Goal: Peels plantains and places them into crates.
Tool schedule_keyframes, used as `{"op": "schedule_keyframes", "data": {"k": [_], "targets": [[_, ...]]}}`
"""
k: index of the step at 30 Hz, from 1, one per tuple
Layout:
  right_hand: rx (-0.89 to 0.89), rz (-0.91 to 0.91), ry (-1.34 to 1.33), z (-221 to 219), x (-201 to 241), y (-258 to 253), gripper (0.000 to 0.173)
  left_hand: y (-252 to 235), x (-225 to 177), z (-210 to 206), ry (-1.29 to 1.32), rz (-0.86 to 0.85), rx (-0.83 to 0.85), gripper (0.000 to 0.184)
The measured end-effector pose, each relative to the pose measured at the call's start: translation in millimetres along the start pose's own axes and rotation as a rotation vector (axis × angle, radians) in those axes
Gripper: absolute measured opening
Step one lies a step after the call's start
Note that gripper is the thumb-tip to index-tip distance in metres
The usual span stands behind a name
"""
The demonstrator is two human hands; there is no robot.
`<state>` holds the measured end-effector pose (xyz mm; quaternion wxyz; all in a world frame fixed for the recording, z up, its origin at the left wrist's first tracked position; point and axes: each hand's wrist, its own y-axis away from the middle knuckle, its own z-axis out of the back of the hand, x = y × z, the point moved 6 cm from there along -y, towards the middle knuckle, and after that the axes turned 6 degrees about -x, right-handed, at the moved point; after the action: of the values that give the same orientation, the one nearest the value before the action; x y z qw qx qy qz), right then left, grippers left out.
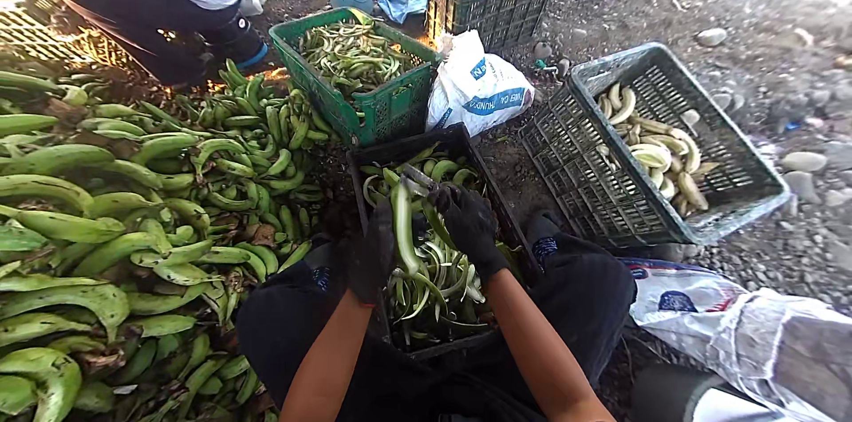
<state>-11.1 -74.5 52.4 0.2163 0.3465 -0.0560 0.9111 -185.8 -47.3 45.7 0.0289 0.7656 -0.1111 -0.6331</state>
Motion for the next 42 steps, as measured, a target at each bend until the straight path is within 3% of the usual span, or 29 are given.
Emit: {"op": "schedule_keyframes", "data": {"k": [4,6,9,12,14,16,19,22,25,29,31,34,36,37,39,42], "targets": [[0.102,0.166,0.065,-3,2,59,0.059,-16,5,23,0.196,-0.009,-0.030,0.063],[0.030,0.238,0.070,-4,1,76,0.058,-17,3,21,0.225,0.011,0.000,0.068],[-0.066,0.170,0.084,0,1,51,0.051,-3,4,6,0.123,0.051,0.050,0.061],[-0.114,0.027,0.061,10,-1,5,0.056,9,8,-4,-0.082,0.048,0.058,0.054],[-0.145,0.019,0.033,22,4,-10,0.060,14,3,-9,-0.036,0.025,0.084,0.054],[-0.096,0.049,0.006,21,10,0,0.060,4,-2,-2,0.152,-0.002,0.019,0.060],[0.049,0.097,0.025,-1,5,51,0.057,-13,-1,24,0.162,-0.133,-0.087,0.061],[-0.035,0.178,0.006,-14,-2,90,0.063,-17,-9,37,0.118,-0.202,-0.266,0.060],[-0.056,0.130,0.061,-11,4,63,0.055,-5,0,23,0.010,-0.105,-0.118,0.053],[-0.039,0.023,0.039,-5,1,5,0.058,9,-1,-10,-0.191,0.022,0.073,0.050],[-0.050,0.028,0.035,-2,2,5,0.061,7,-7,-3,-0.197,-0.056,-0.030,0.046],[-0.023,0.082,0.025,-8,4,46,0.058,-6,-8,33,-0.061,-0.232,-0.406,0.047],[-0.113,0.194,-0.019,-15,3,75,0.059,-15,-6,54,-0.037,-0.343,-0.604,0.048],[-0.155,0.229,-0.031,-17,4,82,0.060,-15,-9,57,-0.092,-0.366,-0.618,0.049],[-0.127,0.195,-0.004,-16,7,73,0.057,-11,-13,46,-0.145,-0.279,-0.422,0.047],[-0.020,0.062,0.039,-9,8,31,0.053,-7,-10,9,-0.216,-0.160,0.060,0.053]]}}
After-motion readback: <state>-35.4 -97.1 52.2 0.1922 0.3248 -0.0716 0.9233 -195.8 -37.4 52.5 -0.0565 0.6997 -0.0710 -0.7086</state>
